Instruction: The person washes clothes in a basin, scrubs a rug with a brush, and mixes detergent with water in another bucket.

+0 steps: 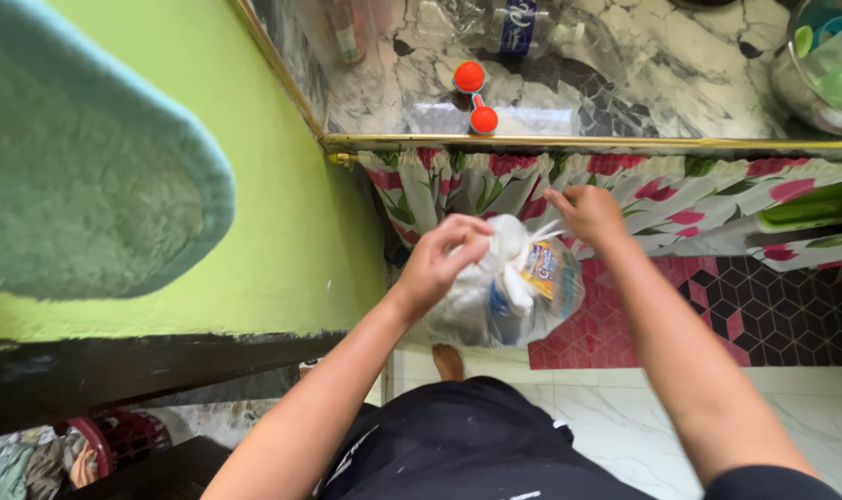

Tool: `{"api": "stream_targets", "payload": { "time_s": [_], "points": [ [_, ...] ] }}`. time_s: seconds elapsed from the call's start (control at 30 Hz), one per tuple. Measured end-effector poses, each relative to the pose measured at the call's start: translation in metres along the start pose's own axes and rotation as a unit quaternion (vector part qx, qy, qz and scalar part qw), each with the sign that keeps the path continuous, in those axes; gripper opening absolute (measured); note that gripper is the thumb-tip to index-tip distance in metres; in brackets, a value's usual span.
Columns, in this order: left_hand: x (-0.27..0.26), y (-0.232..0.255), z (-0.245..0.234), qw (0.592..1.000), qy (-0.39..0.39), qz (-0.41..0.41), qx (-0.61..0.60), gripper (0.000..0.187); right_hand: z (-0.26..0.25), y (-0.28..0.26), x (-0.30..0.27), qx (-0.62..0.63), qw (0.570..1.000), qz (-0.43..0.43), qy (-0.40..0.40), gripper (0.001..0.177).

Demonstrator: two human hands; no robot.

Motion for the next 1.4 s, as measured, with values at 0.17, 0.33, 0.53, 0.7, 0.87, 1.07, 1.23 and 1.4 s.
{"api": "stream_targets", "payload": {
  "time_s": [0.17, 0.33, 0.53, 0.7, 0.87, 1.07, 1.23, 1.4],
  "points": [
    [0.026, -0.073, 0.010, 0.968, -0.038, -0.127, -0.213, 0.013, -0.011, -0.020, -0.039, -0.079, 0.963, -0.023, -0.256, 0.058],
    [0.051, -0.113, 0.005, 0.991, -0.036, -0.092, -0.095, 0.050, -0.009, -0.060, -0.076, -0.133, 0.935, -0.129, -0.303, 0.038],
    [0.094, -0.143, -0.025, 0.997, 0.046, -0.054, -0.024, 0.025, -0.066, -0.170, -0.094, -0.043, 0.913, -0.399, 0.080, 0.010],
    [0.105, -0.126, -0.016, 0.999, 0.031, -0.027, 0.018, 0.033, -0.089, -0.205, -0.106, -0.038, 0.826, -0.492, 0.271, 0.018],
    [0.093, -0.079, -0.009, 0.999, -0.024, -0.028, -0.003, 0.044, -0.067, -0.189, -0.078, -0.009, 0.867, -0.452, 0.207, 0.034],
    [0.074, -0.049, -0.023, 0.975, -0.032, 0.010, 0.220, 0.032, -0.043, -0.196, -0.087, 0.129, 0.872, -0.438, 0.177, 0.016],
    [0.064, -0.089, -0.056, 0.958, 0.210, -0.006, 0.194, 0.027, -0.035, -0.203, -0.086, 0.210, 0.895, -0.346, 0.188, 0.007],
    [0.065, -0.172, -0.063, 0.939, 0.265, -0.095, -0.197, 0.026, -0.028, -0.210, -0.095, 0.203, 0.882, -0.361, 0.226, 0.007]
  ]
}}
Point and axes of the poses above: each hand's wrist, its own x-axis towards the middle knuckle, its own z-axis out of the palm, y = z × x, the point moved 8 cm from there along x, towards the middle knuckle, and after that the axes turned 3 degrees about -z, right-handed, at the moved point
